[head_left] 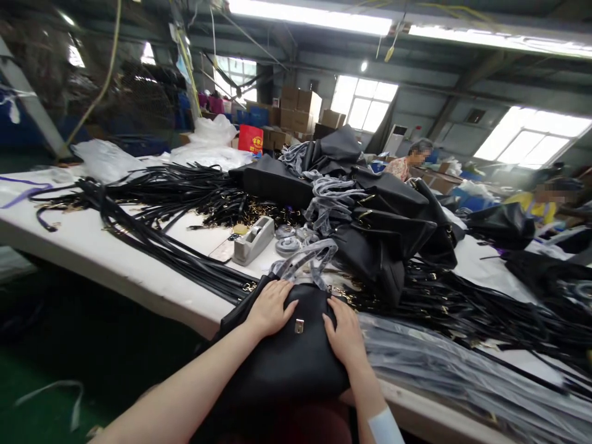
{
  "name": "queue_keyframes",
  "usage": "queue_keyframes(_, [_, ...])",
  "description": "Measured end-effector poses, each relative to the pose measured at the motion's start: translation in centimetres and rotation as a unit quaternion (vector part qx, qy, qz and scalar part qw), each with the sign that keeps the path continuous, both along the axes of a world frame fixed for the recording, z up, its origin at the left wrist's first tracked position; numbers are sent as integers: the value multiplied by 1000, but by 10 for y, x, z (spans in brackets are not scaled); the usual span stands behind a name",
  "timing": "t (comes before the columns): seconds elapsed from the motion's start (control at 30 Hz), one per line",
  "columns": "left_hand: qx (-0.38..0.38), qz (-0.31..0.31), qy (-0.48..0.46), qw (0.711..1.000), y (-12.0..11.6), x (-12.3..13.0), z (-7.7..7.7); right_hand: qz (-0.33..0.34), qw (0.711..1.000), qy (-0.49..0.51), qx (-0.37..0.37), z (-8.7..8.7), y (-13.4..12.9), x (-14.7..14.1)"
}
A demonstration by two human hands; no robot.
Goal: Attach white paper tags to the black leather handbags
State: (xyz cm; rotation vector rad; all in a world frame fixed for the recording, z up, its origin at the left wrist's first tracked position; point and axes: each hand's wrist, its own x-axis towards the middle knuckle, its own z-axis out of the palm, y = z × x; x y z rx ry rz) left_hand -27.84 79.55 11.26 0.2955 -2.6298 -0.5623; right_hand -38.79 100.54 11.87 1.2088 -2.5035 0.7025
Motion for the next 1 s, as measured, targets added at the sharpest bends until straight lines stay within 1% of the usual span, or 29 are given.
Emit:
queue_keyframes(0.07, [-3,3,1,1000,0,1,1,-6,1000,4,-21,1,3,-2])
queue_keyframes(0.1, [-4,2,2,1000,-1,1,1,-22,999,9,-38,2,5,-5])
queue_keyframes(0.17, [-7,0,5,1000,-2,2,0,-85,993,30,-81,9,14,-17])
queue_keyframes(0.27, [-18,4,6,1000,-5,1,-6,-199,970,67,-127,24,32,-46])
queue_keyframes(0.33, [-28,10,8,1000,-8,-1,-13,-247,959,73,-120,33,43,-70])
queue_keyframes(0.4, [-41,10,11,999,-12,-4,-19,-278,954,59,-99,40,50,-93])
queue_keyframes(0.5, [-61,12,19,998,-15,-8,-24,-307,948,21,-80,51,45,-125])
queue_keyframes(0.57, [-74,15,24,997,-16,-9,-26,-319,944,-1,-82,65,33,-146])
queue_keyframes(0.63, [-85,20,29,996,-16,-10,-27,-331,939,-20,-92,87,12,-166])
queue_keyframes(0.73, [-98,23,36,994,-17,-11,-30,-351,929,-41,-111,124,-31,-194])
queue_keyframes(0.8, [-104,26,38,993,-18,-12,-31,-362,923,-57,-118,140,-64,-206])
queue_keyframes(0.83, [-106,27,38,993,-19,-13,-31,-365,921,-66,-119,143,-81,-208])
queue_keyframes(0.87, [-109,28,37,993,-19,-14,-31,-365,921,-75,-118,142,-96,-208])
queue_keyframes(0.9, [-112,28,36,993,-20,-15,-31,-360,922,-83,-113,137,-109,-205])
queue_keyframes(0.93, [-116,28,34,992,-21,-15,-30,-350,926,-91,-105,128,-120,-199])
queue_keyframes(1.0, [-123,27,31,992,-22,-16,-30,-313,940,-107,-79,104,-135,-181])
